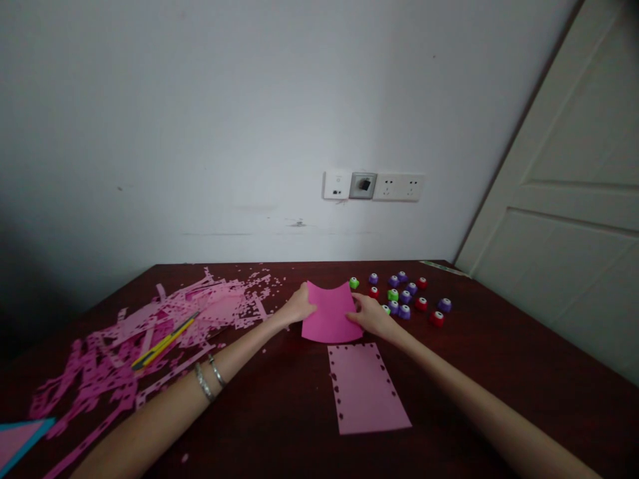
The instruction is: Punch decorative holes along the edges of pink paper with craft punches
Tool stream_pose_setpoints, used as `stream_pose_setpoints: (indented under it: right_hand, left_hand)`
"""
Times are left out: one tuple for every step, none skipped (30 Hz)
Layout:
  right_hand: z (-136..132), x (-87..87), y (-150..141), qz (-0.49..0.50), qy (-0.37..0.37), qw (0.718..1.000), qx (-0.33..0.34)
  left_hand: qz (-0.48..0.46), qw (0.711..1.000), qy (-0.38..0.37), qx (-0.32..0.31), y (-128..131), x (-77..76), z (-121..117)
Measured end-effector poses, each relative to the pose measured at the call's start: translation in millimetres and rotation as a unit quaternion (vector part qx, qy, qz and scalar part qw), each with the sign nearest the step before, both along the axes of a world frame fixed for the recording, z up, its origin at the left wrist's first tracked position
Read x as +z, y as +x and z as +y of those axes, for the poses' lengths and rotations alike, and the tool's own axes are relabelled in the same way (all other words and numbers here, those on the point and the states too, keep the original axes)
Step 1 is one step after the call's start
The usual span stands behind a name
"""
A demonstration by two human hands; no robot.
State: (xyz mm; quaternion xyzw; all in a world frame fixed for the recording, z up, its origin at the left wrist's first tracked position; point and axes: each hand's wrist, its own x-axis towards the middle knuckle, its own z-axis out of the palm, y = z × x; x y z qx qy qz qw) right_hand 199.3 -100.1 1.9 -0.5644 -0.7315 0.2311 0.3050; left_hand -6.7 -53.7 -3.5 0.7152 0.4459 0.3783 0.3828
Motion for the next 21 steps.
stream_pose_setpoints:
  right_hand:
    - [-1.4,-1.1,1.0,-0.002,-0.003,1.000,-0.002]
    - [-2.4,-2.5,2.1,-0.001,-0.008,1.000,-0.004]
    - [-3.0,-4.2,3.4,0.004,-0.015,1.000,-0.006]
    - [-3.4,-5.8,5.0,0.010,-0.026,1.000,-0.010]
    - [-3.7,-7.2,7.0,0.017,-0.040,0.999,-0.012]
    - [-3.9,-8.0,9.5,0.024,-0.055,0.998,-0.012]
    - [-4.3,-8.0,12.5,0.029,-0.068,0.997,-0.009]
    - [-4.6,-6.9,16.3,0.030,-0.076,0.997,-0.005]
    - [-5.0,-4.4,21.0,0.025,-0.077,0.997,-0.001]
    - [-5.1,-0.7,26.7,0.014,-0.069,0.998,0.000]
    - [-5.0,4.3,33.3,-0.003,-0.052,0.999,-0.005]
    - [-4.5,10.1,40.9,-0.027,-0.030,0.999,-0.014]
    - [-3.5,16.3,49.1,-0.052,-0.005,0.998,-0.027]
    - [-1.9,22.3,57.8,-0.080,0.018,0.996,-0.039]
    - [0.2,27.7,66.5,-0.102,0.038,0.993,-0.047]
    - [2.8,32.1,74.7,-0.119,0.046,0.990,-0.050]
    - [5.6,35.1,82.1,-0.133,0.051,0.989,-0.049]
    - [8.4,36.9,88.3,-0.144,0.053,0.987,-0.043]
    - [10.9,37.5,93.0,-0.153,0.051,0.986,-0.035]
    - [12.8,37.2,96.3,-0.160,0.048,0.986,-0.023]
    - [13.9,36.4,98.1,-0.163,0.042,0.986,-0.009]
  left_hand:
    - [0.015,1.000,0.000,0.019,1.0,-3.5,-0.1]
    - [0.032,0.999,-0.001,0.036,1.7,-6.7,-0.2]
    - [0.050,0.998,0.001,0.048,2.1,-9.4,-0.5]
    - [0.071,0.996,0.006,0.054,2.2,-11.4,-1.1]
    - [0.095,0.994,0.013,0.055,2.1,-12.5,-2.1]
    - [0.125,0.991,0.021,0.051,1.7,-12.7,-3.4]
    - [0.160,0.986,0.027,0.046,1.1,-12.3,-5.0]
    - [0.198,0.979,0.030,0.042,0.4,-11.5,-6.6]
    - [0.238,0.970,0.032,0.038,-0.3,-10.4,-8.1]
    - [0.276,0.960,0.034,0.036,-1.0,-9.2,-9.4]
    - [0.310,0.949,0.038,0.038,-1.5,-8.1,-10.3]
    - [0.337,0.939,0.045,0.045,-1.6,-6.9,-10.6]
    - [0.355,0.932,0.056,0.053,-1.1,-5.7,-10.2]
    - [0.365,0.926,0.070,0.061,0.3,-4.3,-9.1]
    - [0.368,0.924,0.086,0.067,2.7,-2.7,-7.1]
    - [0.364,0.923,0.102,0.067,6.2,-0.8,-4.4]
    - [0.356,0.925,0.116,0.062,10.8,1.4,-0.9]
    - [0.342,0.930,0.126,0.052,16.4,3.6,3.3]
    - [0.324,0.936,0.132,0.040,22.7,5.8,7.9]
    - [0.305,0.942,0.136,0.025,29.4,7.8,12.9]
    - [0.287,0.948,0.139,0.007,35.9,9.4,17.9]
